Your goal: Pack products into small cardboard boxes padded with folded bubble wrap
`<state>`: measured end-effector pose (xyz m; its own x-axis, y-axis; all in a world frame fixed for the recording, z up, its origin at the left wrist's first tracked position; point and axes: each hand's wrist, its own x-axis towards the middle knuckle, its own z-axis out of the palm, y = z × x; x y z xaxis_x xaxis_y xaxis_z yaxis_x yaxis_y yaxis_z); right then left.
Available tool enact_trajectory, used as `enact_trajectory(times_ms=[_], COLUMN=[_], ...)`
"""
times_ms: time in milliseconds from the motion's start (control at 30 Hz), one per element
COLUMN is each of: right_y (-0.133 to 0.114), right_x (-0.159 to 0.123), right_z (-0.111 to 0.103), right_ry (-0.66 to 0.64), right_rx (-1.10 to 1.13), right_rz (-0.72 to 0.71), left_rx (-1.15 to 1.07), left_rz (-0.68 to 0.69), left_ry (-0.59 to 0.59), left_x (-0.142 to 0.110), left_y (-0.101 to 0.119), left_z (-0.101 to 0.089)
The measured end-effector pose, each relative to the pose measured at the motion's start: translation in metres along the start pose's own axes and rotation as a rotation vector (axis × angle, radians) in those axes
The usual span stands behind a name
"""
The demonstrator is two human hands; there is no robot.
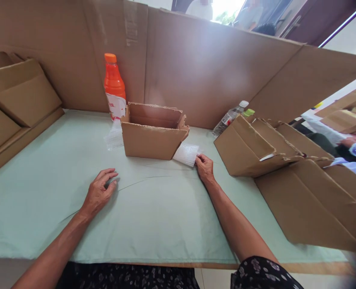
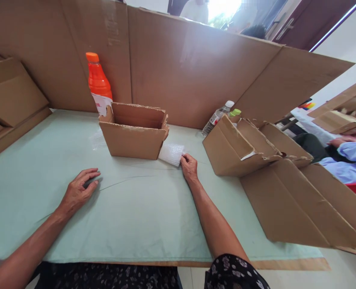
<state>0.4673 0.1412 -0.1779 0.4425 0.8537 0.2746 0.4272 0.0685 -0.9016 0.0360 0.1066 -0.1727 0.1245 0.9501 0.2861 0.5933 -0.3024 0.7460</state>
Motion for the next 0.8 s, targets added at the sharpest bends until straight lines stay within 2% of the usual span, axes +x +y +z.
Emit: enact_trajectory(times_ms=[233, 333, 500, 600, 667, 700, 800], right_y=[-0.006, -0.011, -0.025, -0.033, -0.040, -0.044, -0.059], right_x=[-0.001, 0.008, 0.027, 0.027, 0.018, 0.012, -0.006], right_z=[-0.005, -0.014, -0.059, -0.081, -0.079, -0.071, -0.030], right_ry=[0.035, 0.032, -0.007, 0.080, 0.122, 0.096, -0.151], right_rx=[0.000, 0.001, -0.103, -0.195, -0.245, -0.260, -0.215], right_rz=[0.022, 0.043, 0.029, -0.018, -0.096, -0.135, -0.171], left_rx=[-0.009, -0.049, -0.090, -0.090, -0.116, -0.144, -0.249], left_rz=[-0.006, -0.063, -0.213, -0.266, -0.292, -0.301, -0.299], left_ry=[0.006, -0.016, -0.140, -0.140, -0.130, -0.115, -0.042], left_x=[0.001, 0.002, 0.006, 0.020, 0.035, 0.044, 0.071], left_y=[0.000, 0.000, 0.001, 0.007, 0.013, 0.016, 0.029], left_z=[0.001, -0.005, -0.027, -0.032, -0.025, -0.018, 0.009])
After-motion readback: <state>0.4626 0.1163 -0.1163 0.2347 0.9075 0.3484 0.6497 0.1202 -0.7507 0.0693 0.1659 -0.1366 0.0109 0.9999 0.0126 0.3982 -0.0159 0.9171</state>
